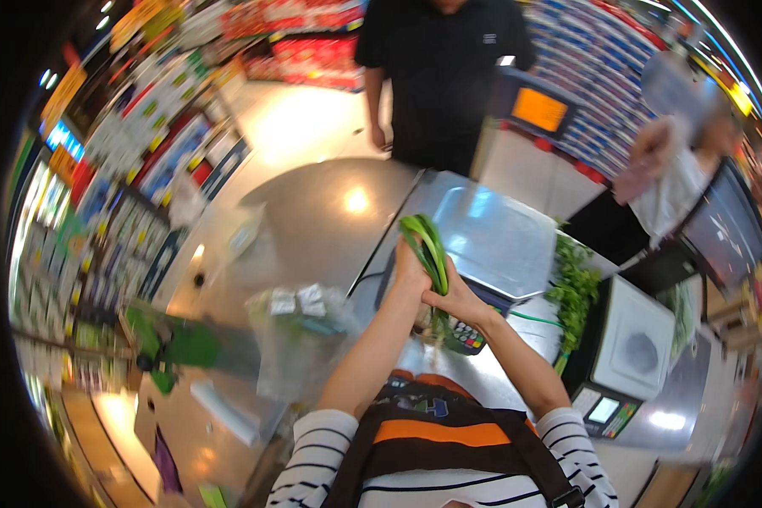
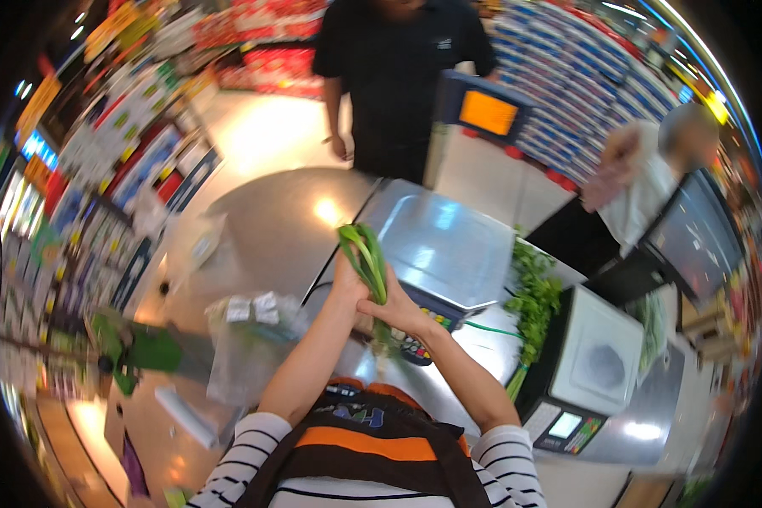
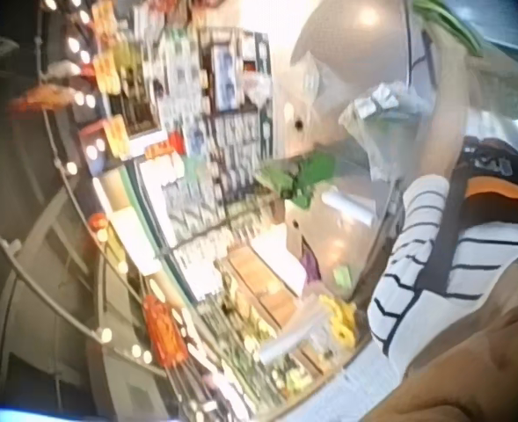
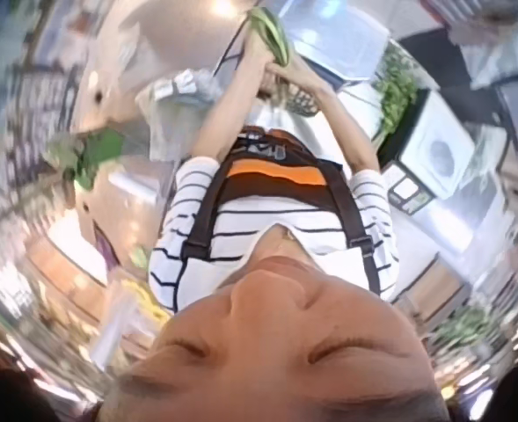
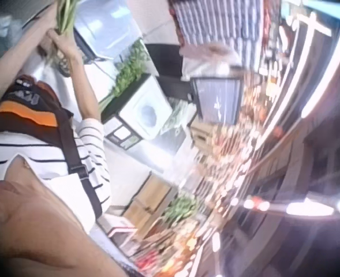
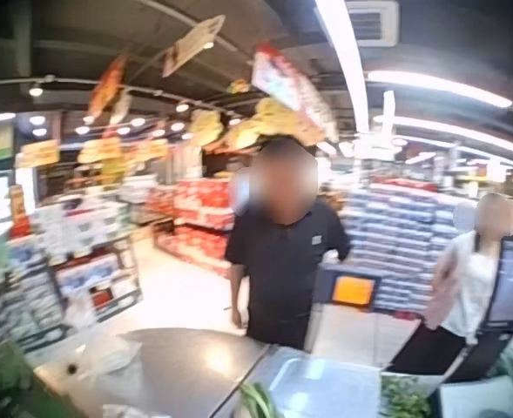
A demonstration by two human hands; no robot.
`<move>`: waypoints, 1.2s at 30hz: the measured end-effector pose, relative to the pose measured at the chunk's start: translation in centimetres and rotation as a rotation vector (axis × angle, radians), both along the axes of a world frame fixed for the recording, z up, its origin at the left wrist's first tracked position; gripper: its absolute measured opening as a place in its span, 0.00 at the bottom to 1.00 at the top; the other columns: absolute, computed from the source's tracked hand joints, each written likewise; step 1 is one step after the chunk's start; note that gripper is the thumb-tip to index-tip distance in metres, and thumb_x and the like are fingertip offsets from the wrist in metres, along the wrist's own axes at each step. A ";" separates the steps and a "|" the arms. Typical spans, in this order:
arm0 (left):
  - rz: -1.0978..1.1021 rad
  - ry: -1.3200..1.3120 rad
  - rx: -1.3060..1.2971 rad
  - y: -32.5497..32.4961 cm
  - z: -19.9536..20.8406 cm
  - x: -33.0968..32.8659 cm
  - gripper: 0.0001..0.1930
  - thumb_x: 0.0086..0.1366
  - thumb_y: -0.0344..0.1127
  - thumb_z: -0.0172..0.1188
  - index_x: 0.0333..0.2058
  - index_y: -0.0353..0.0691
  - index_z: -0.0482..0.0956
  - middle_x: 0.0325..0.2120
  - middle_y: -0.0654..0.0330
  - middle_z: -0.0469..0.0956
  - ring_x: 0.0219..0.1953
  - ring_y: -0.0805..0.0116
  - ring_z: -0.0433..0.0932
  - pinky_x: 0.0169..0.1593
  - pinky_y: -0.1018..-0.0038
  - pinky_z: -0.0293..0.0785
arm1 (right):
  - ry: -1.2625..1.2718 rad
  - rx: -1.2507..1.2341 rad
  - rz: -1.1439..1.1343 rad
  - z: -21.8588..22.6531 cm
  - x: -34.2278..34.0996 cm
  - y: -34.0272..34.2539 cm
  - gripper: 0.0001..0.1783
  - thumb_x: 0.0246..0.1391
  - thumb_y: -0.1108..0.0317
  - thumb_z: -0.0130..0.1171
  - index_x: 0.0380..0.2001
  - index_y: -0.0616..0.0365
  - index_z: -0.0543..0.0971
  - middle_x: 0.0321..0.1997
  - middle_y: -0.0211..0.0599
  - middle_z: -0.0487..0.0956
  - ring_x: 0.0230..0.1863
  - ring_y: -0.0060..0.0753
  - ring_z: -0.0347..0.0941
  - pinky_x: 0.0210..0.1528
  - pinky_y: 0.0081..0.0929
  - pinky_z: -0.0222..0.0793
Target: The person weighs various vegetables including green onions, celery, and red chilies on a digital scale, then places them into plastic bags. The person also operates the scale's keypad to record weights and handles a red plastic bag at the end.
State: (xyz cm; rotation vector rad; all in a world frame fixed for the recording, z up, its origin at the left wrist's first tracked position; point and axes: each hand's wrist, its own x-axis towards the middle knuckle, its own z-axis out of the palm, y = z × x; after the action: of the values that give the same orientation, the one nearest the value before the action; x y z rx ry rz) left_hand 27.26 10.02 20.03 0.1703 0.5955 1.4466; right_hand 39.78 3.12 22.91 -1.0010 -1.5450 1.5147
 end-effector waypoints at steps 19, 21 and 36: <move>0.267 2.140 -0.086 -25.7 3.4 -18.9 0.10 0.56 0.34 0.61 0.38 0.45 0.80 0.29 0.55 0.78 0.29 0.55 0.77 0.32 0.68 0.72 | -0.392 -0.046 0.993 -3.4 -9.5 -6.9 0.28 0.56 0.64 0.54 0.58 0.50 0.58 0.38 0.52 0.77 0.37 0.53 0.75 0.40 0.39 0.69; 0.314 2.091 -0.126 -24.1 3.8 -18.1 0.09 0.59 0.35 0.59 0.39 0.44 0.80 0.25 0.53 0.78 0.25 0.54 0.77 0.28 0.69 0.72 | -0.483 0.081 0.860 -3.8 -11.5 -7.8 0.29 0.56 0.64 0.53 0.59 0.50 0.56 0.34 0.53 0.78 0.34 0.58 0.75 0.37 0.43 0.69; -0.182 0.389 -0.017 -18.2 8.2 -18.8 0.18 0.63 0.27 0.48 0.52 0.35 0.72 0.16 0.74 0.64 0.14 0.87 0.58 0.18 0.89 0.56 | -0.187 -0.093 0.515 -13.2 -29.9 -2.4 0.14 0.56 0.61 0.51 0.34 0.63 0.73 0.29 0.48 0.77 0.32 0.50 0.75 0.34 0.41 0.68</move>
State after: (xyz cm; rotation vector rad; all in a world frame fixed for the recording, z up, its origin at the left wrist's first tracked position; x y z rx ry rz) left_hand 8.50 -8.21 28.20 0.4875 0.8843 1.2376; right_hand 9.92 0.68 9.74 -0.8517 -1.9885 1.8962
